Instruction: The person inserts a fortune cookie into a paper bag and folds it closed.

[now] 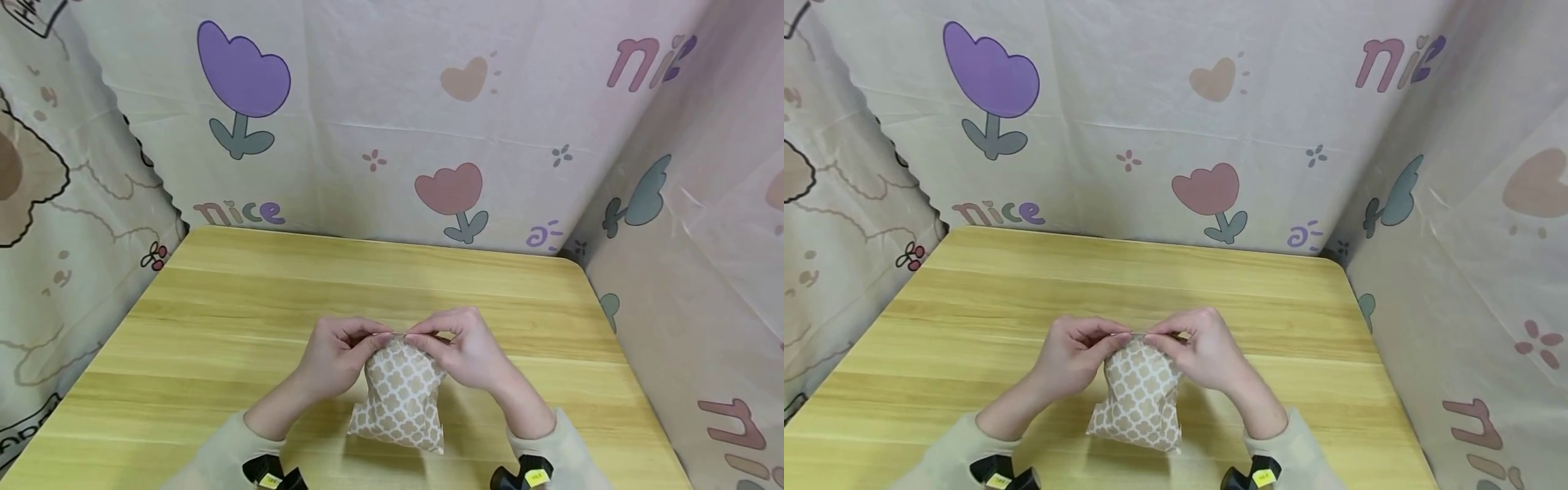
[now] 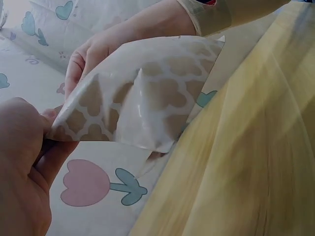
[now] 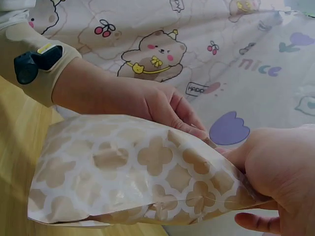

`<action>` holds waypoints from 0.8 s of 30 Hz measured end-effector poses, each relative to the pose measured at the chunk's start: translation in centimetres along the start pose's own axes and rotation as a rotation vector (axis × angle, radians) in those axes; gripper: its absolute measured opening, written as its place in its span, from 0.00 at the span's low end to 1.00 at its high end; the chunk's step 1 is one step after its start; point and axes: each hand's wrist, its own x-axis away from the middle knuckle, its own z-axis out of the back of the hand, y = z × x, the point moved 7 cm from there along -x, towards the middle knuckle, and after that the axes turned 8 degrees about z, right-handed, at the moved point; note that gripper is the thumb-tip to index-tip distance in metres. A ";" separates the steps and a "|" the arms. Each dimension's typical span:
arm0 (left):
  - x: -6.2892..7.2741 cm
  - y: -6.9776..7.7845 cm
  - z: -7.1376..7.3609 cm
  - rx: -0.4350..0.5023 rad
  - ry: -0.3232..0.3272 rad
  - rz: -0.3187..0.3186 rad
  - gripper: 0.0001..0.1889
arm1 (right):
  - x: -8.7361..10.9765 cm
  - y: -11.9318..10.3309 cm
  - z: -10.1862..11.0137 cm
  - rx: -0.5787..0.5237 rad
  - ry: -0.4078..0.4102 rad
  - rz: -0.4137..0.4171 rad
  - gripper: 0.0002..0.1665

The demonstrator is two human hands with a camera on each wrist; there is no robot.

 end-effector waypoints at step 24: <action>0.4 -0.3 1.3 -0.038 0.071 0.019 0.07 | 2.0 1.0 1.9 0.120 0.024 -0.030 0.09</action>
